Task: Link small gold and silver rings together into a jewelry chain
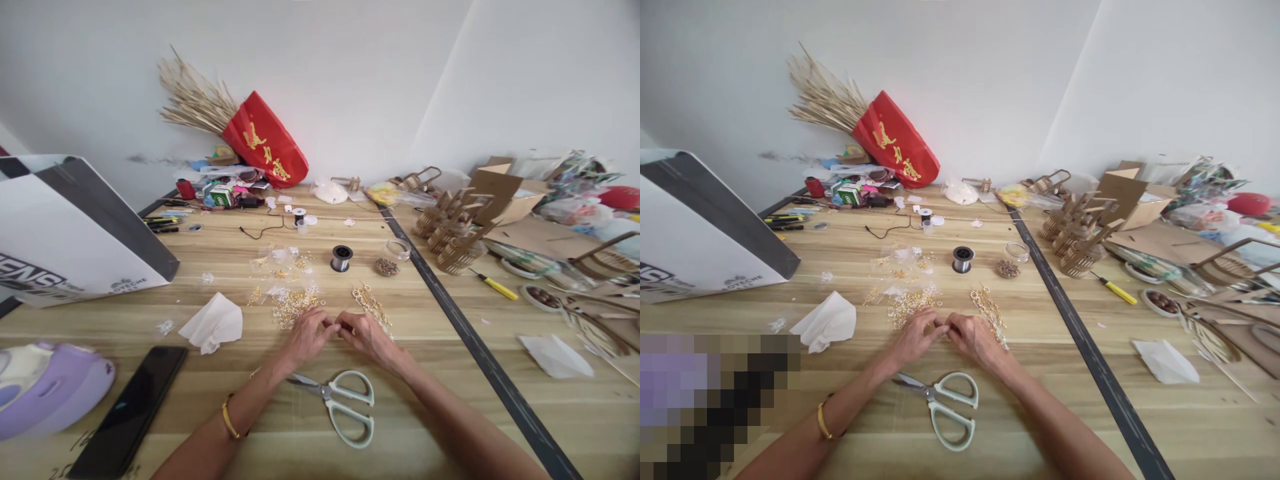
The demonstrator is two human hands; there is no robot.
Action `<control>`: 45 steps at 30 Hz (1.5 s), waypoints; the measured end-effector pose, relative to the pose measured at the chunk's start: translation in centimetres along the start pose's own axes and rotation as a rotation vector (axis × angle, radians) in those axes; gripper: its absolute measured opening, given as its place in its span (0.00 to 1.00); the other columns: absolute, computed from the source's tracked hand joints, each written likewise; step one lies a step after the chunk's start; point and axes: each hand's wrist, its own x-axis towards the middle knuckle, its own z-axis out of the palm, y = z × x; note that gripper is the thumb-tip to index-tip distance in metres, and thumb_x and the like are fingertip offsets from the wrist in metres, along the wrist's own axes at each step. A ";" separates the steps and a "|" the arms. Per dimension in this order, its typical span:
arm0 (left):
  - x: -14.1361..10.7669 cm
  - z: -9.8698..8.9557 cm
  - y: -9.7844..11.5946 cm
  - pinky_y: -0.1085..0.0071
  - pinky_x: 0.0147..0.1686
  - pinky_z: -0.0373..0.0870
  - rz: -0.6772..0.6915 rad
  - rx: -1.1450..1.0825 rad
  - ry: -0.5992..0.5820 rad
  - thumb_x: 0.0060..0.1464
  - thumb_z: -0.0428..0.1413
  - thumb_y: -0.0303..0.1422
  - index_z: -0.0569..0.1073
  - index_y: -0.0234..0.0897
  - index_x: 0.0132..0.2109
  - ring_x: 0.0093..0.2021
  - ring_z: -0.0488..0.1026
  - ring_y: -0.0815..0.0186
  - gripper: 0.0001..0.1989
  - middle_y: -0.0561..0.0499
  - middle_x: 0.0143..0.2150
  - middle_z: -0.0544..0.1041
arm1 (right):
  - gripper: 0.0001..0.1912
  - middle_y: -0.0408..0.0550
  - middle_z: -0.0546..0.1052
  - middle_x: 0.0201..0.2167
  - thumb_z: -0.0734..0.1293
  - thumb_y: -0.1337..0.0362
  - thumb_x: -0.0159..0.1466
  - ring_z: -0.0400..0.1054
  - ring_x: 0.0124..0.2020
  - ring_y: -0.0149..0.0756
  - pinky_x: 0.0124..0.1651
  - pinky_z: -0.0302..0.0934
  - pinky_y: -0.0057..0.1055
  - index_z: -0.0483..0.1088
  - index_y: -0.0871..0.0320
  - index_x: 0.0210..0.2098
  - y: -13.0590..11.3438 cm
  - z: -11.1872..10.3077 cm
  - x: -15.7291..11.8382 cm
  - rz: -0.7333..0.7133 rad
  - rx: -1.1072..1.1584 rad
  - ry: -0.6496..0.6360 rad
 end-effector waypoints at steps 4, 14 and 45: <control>-0.2 -0.2 0.5 0.67 0.40 0.63 0.079 0.017 -0.023 0.62 0.46 0.36 0.68 0.36 0.31 0.36 0.67 0.65 0.14 0.50 0.31 0.72 | 0.07 0.47 0.75 0.24 0.61 0.66 0.62 0.66 0.24 0.31 0.28 0.52 0.23 0.71 0.60 0.33 -0.7 -0.3 -0.2 -0.015 0.041 -0.020; -0.4 -0.1 0.5 0.68 0.37 0.64 0.137 0.096 -0.031 0.63 0.43 0.32 0.68 0.36 0.32 0.34 0.67 0.65 0.14 0.49 0.30 0.71 | 0.03 0.41 0.73 0.21 0.64 0.70 0.57 0.64 0.22 0.27 0.26 0.55 0.21 0.69 0.59 0.32 -0.6 -0.4 0.2 0.026 0.339 -0.006; 0.5 0.3 -0.6 0.63 0.45 0.62 -0.007 0.216 -0.191 0.54 0.52 0.25 0.71 0.36 0.33 0.40 0.68 0.61 0.05 0.49 0.35 0.72 | 0.06 0.42 0.70 0.23 0.61 0.73 0.57 0.61 0.25 0.27 0.29 0.51 0.23 0.70 0.61 0.29 2.8 1.1 0.8 0.054 0.292 0.055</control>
